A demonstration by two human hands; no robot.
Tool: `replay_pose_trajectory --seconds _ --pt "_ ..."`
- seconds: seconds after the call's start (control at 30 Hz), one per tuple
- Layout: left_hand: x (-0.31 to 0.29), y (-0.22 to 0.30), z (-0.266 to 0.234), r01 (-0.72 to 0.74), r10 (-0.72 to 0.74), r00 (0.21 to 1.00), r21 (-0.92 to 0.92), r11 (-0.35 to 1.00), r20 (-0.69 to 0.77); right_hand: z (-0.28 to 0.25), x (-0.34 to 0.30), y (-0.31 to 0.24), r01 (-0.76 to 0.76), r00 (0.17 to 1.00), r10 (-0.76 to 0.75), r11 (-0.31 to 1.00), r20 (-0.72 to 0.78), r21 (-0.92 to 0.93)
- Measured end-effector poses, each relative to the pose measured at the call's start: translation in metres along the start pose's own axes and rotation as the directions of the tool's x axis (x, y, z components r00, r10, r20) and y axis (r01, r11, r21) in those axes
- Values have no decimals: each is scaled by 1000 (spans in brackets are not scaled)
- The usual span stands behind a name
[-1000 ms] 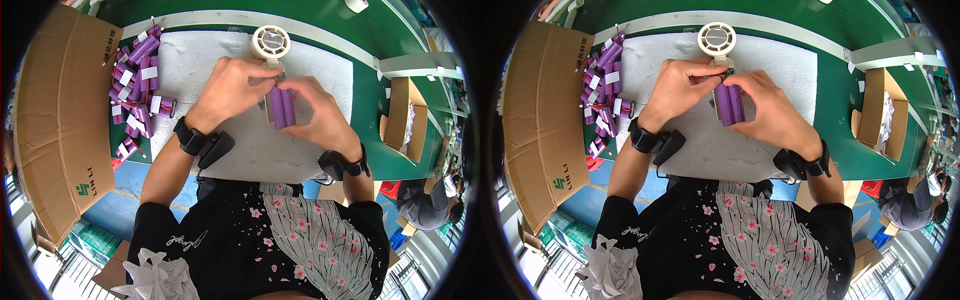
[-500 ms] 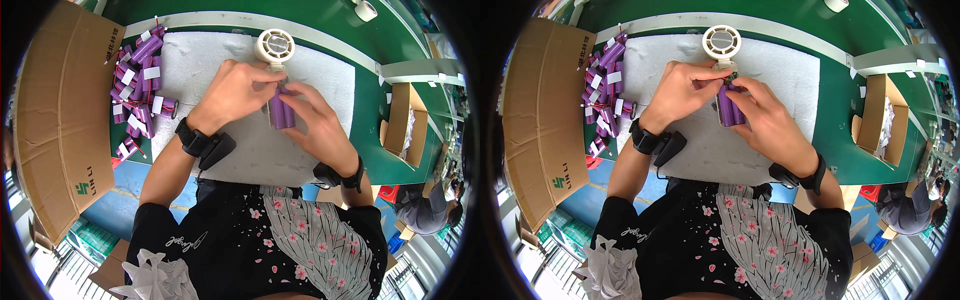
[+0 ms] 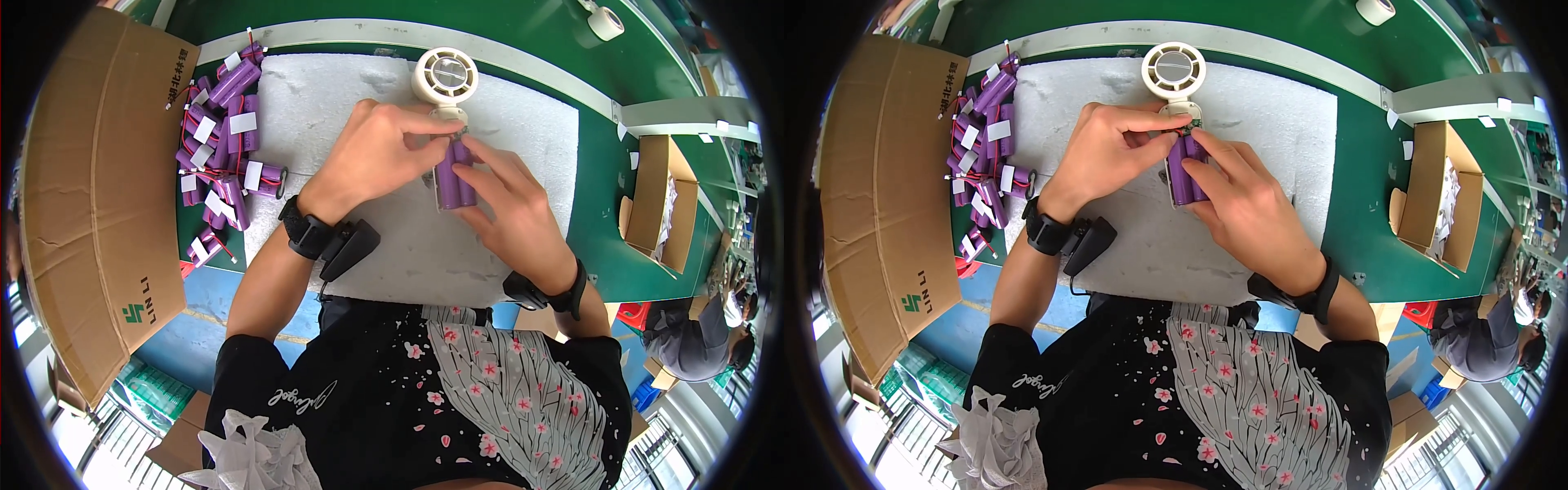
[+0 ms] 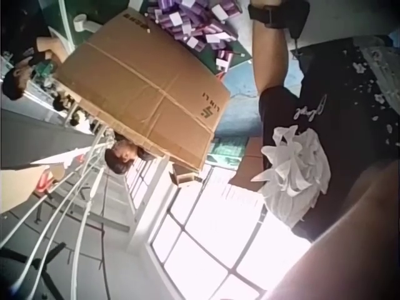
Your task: The person picks up a battery pack and a circuit board, connects the wires, and places them into a plastic housing. After testing the connection, they remove the components and repeat the process with a new battery pack and circuit board.
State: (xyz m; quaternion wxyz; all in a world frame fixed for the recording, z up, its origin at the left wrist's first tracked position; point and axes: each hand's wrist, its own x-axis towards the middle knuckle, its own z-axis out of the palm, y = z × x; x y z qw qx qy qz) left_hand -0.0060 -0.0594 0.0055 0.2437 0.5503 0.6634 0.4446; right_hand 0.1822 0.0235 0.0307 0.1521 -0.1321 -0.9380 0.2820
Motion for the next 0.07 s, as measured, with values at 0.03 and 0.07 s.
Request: replay_pose_trajectory --seconds 0.03,0.07 --pt "0 0 0 -3 3 1000 -1 1000 -4 -2 1 1 -19 1000 19 1000 18 20" --pt "0 -1 -2 17 -17 1000 -12 1000 19 -3 1 2 -16 1000 16 1000 18 16"
